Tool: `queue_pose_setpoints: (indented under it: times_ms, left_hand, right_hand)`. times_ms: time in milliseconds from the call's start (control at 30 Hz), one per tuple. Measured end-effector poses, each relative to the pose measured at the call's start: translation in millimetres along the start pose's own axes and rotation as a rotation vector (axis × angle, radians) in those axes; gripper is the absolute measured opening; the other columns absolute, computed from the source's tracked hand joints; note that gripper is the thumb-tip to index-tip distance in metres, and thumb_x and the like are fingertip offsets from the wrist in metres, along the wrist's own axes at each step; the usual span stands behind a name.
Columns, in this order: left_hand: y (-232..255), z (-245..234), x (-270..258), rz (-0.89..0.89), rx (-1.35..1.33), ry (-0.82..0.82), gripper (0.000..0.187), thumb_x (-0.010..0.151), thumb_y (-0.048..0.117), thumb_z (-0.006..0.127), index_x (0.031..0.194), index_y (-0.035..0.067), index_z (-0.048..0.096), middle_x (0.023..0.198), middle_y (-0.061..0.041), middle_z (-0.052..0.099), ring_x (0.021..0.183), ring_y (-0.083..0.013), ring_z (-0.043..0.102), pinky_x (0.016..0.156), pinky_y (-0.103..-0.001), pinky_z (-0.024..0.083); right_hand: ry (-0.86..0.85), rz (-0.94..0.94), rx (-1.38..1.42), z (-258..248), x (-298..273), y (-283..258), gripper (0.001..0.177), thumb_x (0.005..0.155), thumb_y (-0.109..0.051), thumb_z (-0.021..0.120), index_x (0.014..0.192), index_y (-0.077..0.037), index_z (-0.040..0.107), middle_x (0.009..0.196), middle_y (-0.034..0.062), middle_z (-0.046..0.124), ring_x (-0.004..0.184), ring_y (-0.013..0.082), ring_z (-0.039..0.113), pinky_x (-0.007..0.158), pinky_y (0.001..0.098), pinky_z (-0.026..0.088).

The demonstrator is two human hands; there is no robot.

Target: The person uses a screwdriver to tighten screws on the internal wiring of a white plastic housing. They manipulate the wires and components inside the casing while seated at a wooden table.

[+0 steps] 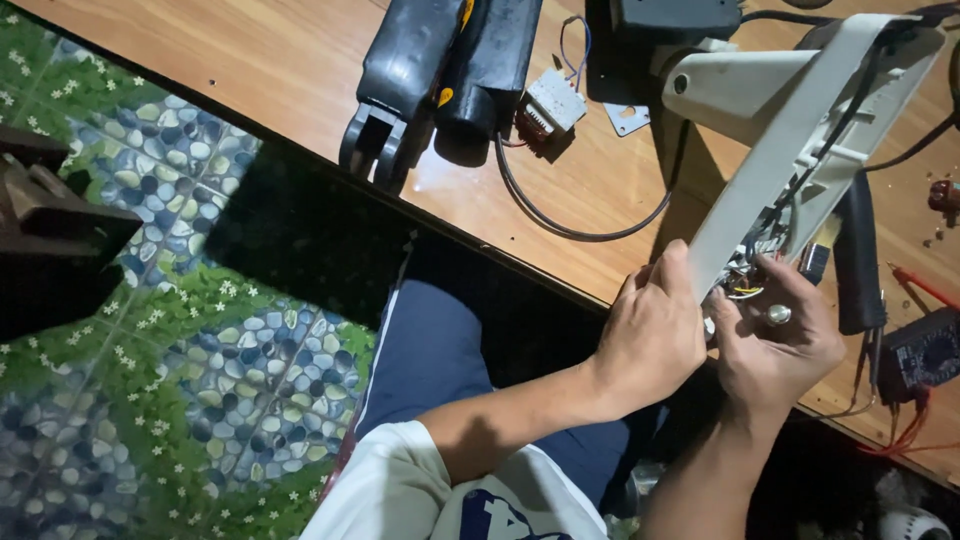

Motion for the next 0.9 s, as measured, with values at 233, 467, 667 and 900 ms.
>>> queue_pose_setpoints:
  times_ms: [233,467,667,900]
  left_hand:
    - [-2.3,2.7,-1.6,-0.021,-0.031,0.005,0.051,0.091,0.005,0.052,0.134,-0.014,0.034,0.09,-0.03,0.067,0.086,-0.0489,0.066,0.092,-0.051,0.049]
    - [0.5,3.2,0.3,-0.053,-0.011,0.01,0.049,0.092,0.008,0.053,0.134,-0.011,0.035,0.08,-0.022,0.069,0.076,-0.0434,0.068,0.086,-0.049,0.048]
    - [2.1,6.7,-0.3,-0.048,0.04,0.022,0.051,0.091,0.007,0.055,0.135,-0.011,0.035,0.08,-0.019,0.068,0.074,-0.0416,0.068,0.083,-0.049,0.047]
    - [3.6,3.8,1.7,-0.057,0.01,0.02,0.051,0.096,0.016,0.055,0.133,-0.011,0.034,0.076,-0.018,0.068,0.07,-0.0412,0.068,0.085,-0.05,0.047]
  right_hand:
    - [-0.014,0.067,0.015,-0.5,0.1,3.1,0.041,0.095,0.013,0.08,0.134,0.009,0.066,0.111,0.0204,0.066,0.078,0.0165,0.057,0.067,0.0258,0.049]
    - [-0.065,0.095,0.033,1.4,4.9,0.3,0.04,0.098,0.01,0.076,0.136,0.008,0.063,0.123,0.0189,0.064,0.086,0.0161,0.055,0.076,0.0257,0.047]
    - [-0.079,0.125,0.009,0.7,6.6,-0.5,0.04,0.099,0.011,0.073,0.137,0.006,0.063,0.12,0.0165,0.063,0.086,0.0148,0.055,0.076,0.0244,0.048]
    - [-0.119,0.098,0.021,1.8,8.7,-7.1,0.043,0.099,0.016,0.074,0.14,0.01,0.061,0.123,0.0204,0.063,0.093,0.0191,0.057,0.082,0.0272,0.051]
Point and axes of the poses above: each hand's wrist, its own x-axis towards the middle knuckle, its own z-axis out of the palm, y = z × x, the point moved 9 cm from there along x, towards the middle knuckle
